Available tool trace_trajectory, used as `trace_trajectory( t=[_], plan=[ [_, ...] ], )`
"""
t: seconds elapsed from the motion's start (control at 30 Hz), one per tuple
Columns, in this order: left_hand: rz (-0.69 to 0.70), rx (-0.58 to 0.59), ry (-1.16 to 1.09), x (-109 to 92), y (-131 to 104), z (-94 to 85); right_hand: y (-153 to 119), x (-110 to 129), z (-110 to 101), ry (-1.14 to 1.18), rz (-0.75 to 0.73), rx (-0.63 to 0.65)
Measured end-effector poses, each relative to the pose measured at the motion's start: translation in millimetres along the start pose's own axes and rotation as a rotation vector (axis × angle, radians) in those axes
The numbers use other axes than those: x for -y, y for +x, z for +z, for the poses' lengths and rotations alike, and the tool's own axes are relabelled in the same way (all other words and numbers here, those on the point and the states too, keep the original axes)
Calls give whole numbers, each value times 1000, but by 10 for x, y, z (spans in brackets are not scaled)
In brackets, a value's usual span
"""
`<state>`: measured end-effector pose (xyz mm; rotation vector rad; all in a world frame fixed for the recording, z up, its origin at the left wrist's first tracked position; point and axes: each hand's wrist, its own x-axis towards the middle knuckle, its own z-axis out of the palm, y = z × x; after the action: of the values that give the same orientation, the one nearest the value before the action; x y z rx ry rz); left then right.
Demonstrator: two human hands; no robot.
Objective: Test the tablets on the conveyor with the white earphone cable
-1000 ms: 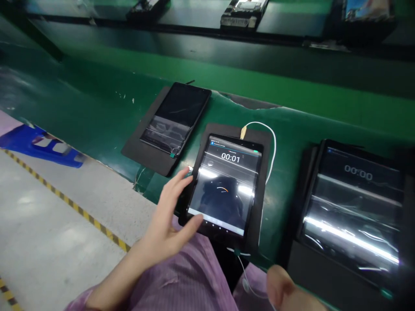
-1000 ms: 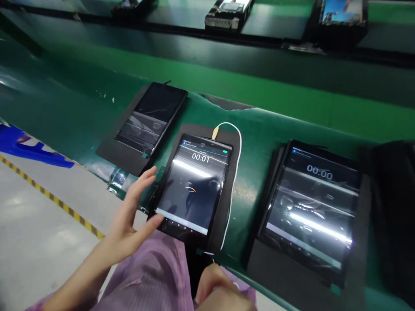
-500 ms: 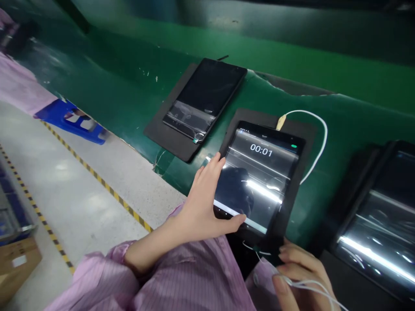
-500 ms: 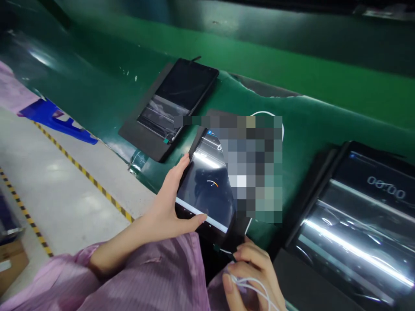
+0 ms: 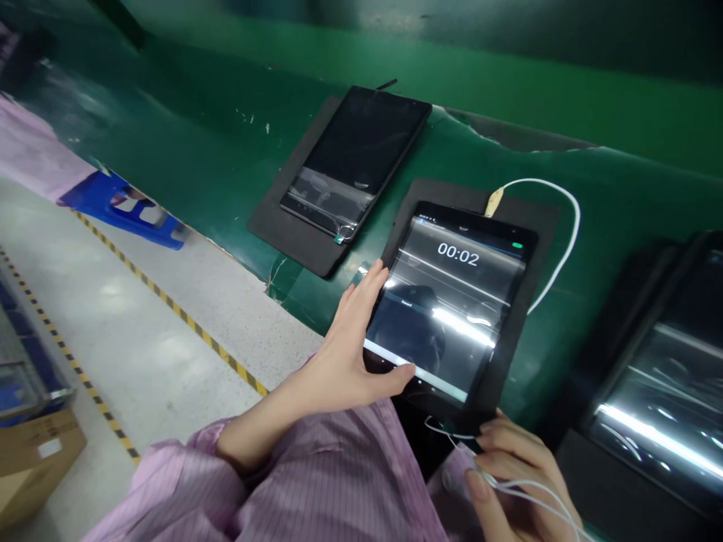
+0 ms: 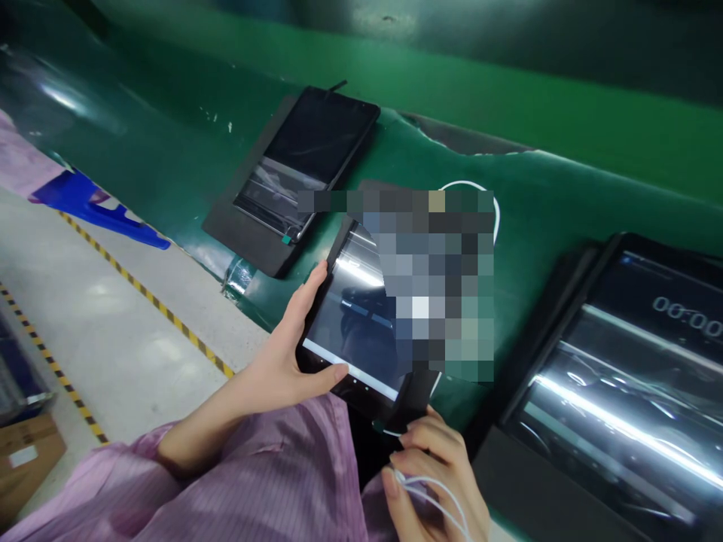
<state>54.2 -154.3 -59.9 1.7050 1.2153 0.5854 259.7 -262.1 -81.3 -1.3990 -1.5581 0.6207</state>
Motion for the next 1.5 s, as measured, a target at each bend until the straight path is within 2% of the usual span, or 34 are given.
trace_trajectory(
  t=[0.07,0.17,0.3,0.37,0.43,0.53,0.63,0.7,0.77,0.83,0.87,0.97,1.07,1.13,1.2,1.3,1.5],
  plan=[
    [12,-2,-9,17,-2,5,32,3,16,-4,-15,-46],
    [54,14,-54,54,-11,-17,73,5,-28,-44,-96,-14],
    [119,58,-65,97,-26,-92,-22,10,-91,-88,-188,184],
    [140,95,-28,106,-25,-124,-149,-12,-40,-107,-245,266],
    [149,132,23,107,-17,-140,-295,-69,47,-185,-259,296],
    [136,147,92,109,2,-132,-476,-192,62,-290,-168,414],
    [87,140,131,124,13,-107,-482,-238,-245,-191,67,659],
    [59,142,147,138,12,-91,-280,-171,-558,-98,209,782],
    [49,135,160,147,9,-78,139,-44,-803,-123,262,714],
    [44,117,166,148,8,-65,730,80,-872,-111,218,682],
    [40,108,165,145,9,-60,1054,119,-833,-156,237,675],
    [23,98,162,123,17,-55,1946,92,-522,-440,235,407],
    [7,105,167,98,26,-59,2510,-63,-196,-588,278,298],
    [-1,102,165,95,26,-56,2691,-152,-81,-546,332,342],
    [-4,90,149,109,24,-43,2762,-212,-42,-485,353,415],
    [-35,54,98,153,21,-10,2768,-292,-42,-423,348,470],
    [-180,-21,24,199,27,86,2798,-501,-32,-343,336,483]
  ],
)
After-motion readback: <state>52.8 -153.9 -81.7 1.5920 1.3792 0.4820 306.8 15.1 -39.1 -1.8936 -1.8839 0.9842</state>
